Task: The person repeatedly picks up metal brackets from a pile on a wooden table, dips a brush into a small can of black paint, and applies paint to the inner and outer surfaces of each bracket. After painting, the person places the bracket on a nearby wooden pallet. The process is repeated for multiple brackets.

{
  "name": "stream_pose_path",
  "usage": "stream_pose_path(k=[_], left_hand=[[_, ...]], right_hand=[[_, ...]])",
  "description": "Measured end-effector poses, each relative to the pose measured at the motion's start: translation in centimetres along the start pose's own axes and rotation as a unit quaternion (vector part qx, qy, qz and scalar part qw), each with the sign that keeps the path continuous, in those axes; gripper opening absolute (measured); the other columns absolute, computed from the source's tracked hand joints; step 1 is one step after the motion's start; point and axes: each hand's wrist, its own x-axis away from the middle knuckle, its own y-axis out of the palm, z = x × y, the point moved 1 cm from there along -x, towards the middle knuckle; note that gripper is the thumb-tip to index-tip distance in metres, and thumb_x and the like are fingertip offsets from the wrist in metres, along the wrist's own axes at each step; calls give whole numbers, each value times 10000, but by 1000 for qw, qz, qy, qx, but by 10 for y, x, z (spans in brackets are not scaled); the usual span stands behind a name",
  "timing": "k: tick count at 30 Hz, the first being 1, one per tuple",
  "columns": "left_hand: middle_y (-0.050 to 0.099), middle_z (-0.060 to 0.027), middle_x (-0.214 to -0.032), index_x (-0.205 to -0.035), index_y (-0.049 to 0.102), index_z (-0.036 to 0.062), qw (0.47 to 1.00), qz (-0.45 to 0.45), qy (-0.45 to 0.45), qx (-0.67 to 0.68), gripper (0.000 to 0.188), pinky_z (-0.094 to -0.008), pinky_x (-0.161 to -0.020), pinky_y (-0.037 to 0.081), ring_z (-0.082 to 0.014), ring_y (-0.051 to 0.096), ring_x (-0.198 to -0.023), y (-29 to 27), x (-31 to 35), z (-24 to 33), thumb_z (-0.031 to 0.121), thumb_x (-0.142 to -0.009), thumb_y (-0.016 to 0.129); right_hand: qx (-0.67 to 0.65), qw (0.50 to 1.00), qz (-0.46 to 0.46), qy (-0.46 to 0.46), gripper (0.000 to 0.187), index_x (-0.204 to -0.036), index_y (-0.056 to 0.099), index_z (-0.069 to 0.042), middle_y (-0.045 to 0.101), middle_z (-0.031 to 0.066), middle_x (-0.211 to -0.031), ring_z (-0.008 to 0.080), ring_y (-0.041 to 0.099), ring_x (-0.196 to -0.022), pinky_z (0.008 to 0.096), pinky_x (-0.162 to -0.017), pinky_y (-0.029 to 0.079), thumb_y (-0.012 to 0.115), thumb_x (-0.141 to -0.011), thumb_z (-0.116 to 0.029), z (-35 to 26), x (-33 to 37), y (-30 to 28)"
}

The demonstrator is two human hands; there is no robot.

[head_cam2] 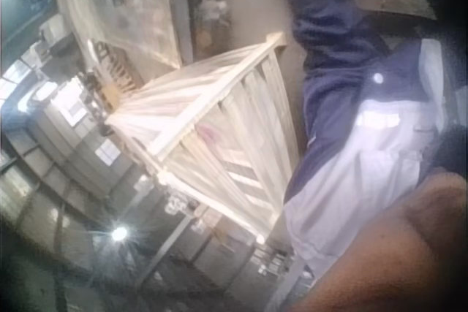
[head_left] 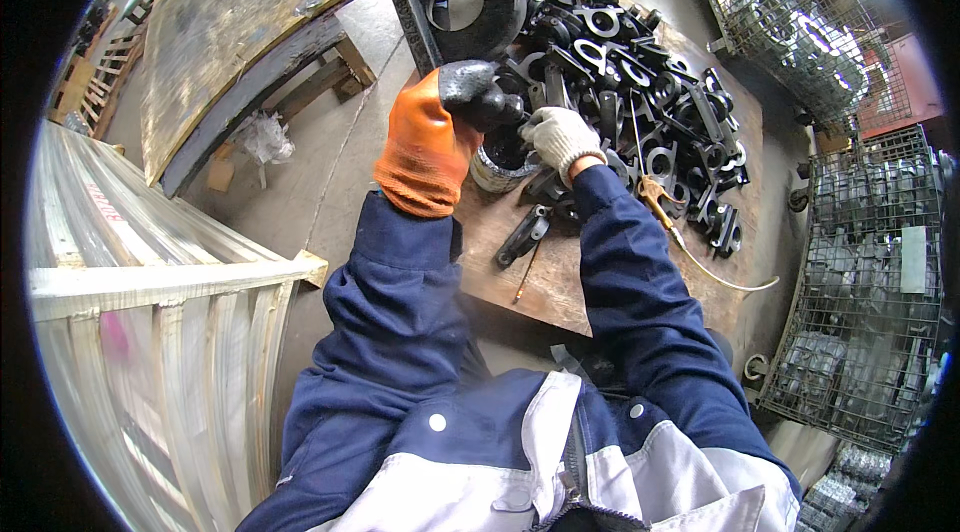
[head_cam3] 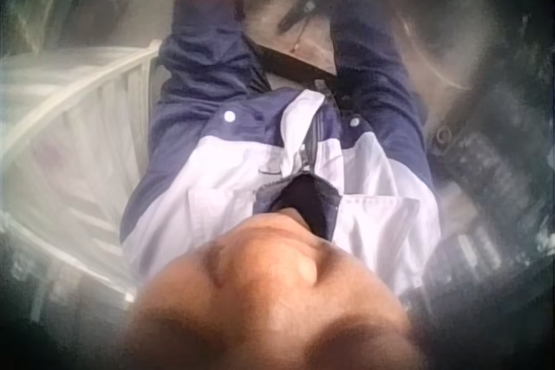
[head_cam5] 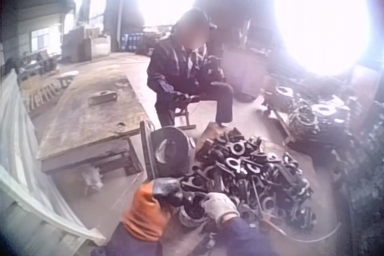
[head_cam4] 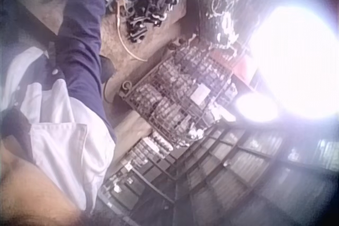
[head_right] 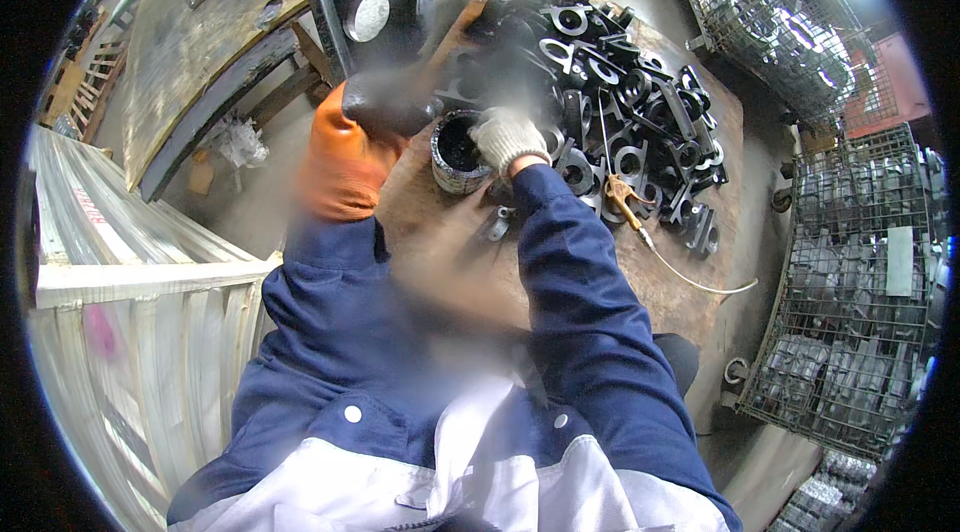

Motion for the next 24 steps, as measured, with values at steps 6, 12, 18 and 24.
stream_pose_path(k=[6, 12, 18, 24], left_hand=[[697, -121, -961, -1084, 665, -46, 999, 37, 9, 2, 193, -315, -806, 589, -188, 695, -851, 4, 5, 5, 6, -940, 547], [694, -120, -959, -1092, 660, -43, 932, 12, 142, -333, 196, -309, -817, 583, -182, 690, -858, 5, 7, 3, -8, -935, 549], [701, -95, -943, -1035, 683, -27, 991, 12, 89, -98, 221, -297, -783, 585, -189, 697, -822, 7, 8, -5, -110, -843, 612], [713, -107, -979, -1052, 679, -45, 964, 14, 115, -238, 227, -296, -810, 576, -181, 701, -874, 2, 10, 2, -93, -839, 614]], right_hand=[[30, 999, -12, -42, 262, -993, 739, -62, 728, 172, -924, 330, 703, -864, 391, -785, 548, 703, -861, -286, -23, 8, 3], [-89, 981, 128, -116, 204, -985, 729, -71, 717, 177, -871, 317, 706, -795, 384, -714, 546, 697, -861, -229, -13, 10, 0], [71, 994, 37, -72, 281, -1002, 730, -75, 714, 201, -976, 385, 676, -965, 450, -836, 536, 687, -852, -308, 1, -17, 45], [178, 976, -48, -119, 265, -917, 752, -50, 721, 215, -915, 382, 706, -898, 428, -787, 566, 581, -856, -243, 6, -32, 55]])
